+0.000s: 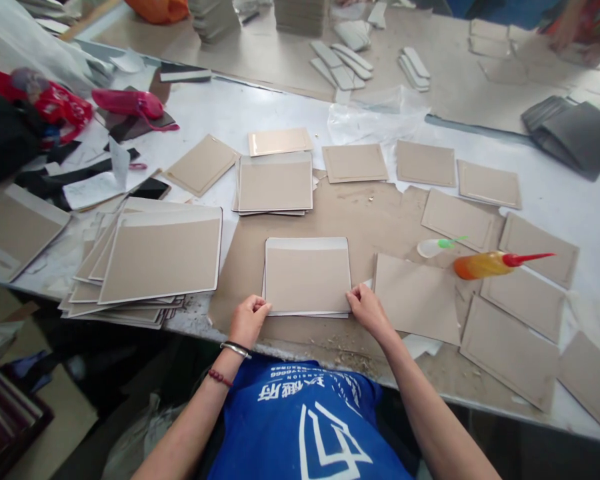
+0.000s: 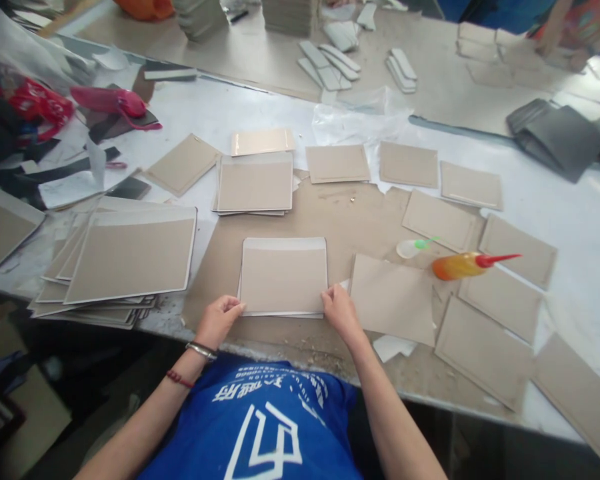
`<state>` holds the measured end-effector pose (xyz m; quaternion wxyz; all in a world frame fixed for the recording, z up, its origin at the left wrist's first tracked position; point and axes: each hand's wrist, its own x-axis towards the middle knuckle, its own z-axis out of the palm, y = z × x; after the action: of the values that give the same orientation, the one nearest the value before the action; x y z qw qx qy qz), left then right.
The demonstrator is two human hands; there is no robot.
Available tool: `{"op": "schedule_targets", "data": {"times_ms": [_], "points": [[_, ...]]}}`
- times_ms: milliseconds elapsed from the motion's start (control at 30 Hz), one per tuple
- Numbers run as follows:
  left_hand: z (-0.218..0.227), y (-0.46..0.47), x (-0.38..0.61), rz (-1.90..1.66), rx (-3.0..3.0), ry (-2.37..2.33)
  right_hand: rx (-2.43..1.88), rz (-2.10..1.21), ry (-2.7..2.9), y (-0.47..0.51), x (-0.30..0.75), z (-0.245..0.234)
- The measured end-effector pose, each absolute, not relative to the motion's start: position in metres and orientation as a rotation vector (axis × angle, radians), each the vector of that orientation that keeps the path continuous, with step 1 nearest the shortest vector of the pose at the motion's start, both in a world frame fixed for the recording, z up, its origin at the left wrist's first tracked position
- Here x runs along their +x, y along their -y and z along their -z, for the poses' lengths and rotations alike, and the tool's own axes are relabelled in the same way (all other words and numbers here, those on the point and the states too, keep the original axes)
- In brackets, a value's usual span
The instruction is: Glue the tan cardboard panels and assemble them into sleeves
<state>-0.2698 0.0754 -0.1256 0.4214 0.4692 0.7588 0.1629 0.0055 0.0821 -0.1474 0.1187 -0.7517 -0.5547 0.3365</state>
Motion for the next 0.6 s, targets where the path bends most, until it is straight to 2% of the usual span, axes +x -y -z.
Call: {"op": "schedule_targets", "data": {"times_ms": [600], "points": [[0.1237,-0.0805,-0.2722,-0.21,1.291,-1.89,-2.27,-0.831,1.715,-0.0816,-0.0006,0.1503]]}}
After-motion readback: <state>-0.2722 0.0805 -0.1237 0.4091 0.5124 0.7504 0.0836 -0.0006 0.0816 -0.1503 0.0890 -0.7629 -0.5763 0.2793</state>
